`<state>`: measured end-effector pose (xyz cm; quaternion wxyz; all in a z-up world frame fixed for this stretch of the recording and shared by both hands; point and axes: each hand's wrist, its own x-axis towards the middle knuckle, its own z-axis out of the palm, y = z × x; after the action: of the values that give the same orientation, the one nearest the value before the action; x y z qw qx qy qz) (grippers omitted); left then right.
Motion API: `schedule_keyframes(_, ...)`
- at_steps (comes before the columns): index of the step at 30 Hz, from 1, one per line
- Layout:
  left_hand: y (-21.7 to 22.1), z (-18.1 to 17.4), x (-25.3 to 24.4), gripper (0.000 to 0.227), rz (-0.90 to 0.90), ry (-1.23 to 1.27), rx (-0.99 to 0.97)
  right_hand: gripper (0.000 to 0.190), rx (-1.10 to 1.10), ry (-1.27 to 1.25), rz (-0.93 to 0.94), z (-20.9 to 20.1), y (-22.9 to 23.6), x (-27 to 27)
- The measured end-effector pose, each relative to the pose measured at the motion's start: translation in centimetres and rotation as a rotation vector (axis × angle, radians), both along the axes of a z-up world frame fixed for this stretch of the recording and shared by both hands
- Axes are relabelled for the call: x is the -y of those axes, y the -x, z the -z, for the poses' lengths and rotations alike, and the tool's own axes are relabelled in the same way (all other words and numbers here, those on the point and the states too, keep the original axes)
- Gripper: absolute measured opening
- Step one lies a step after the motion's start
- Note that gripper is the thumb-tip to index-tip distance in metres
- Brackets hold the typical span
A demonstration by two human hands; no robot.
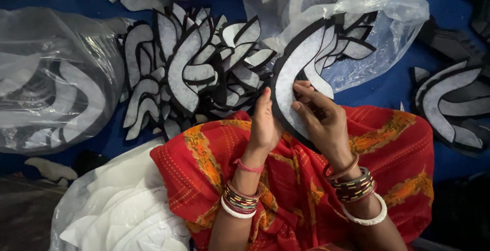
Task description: The person sits on the floor and handles black and white curved fabric pieces. They use scissors to trim the edges of the pieces, then fold and stack them. The person also picks up and organizes the pieces from plastic bags and piles on the floor.
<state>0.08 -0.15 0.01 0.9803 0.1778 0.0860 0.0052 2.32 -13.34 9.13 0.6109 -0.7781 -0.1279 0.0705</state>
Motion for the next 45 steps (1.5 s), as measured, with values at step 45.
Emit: schedule_keyframes(45,-0.1,-4.1,-2.2,0.047,-0.205,0.13,0.05,0.07,0.199,0.034,-0.135,-1.7,3.8,2.1)
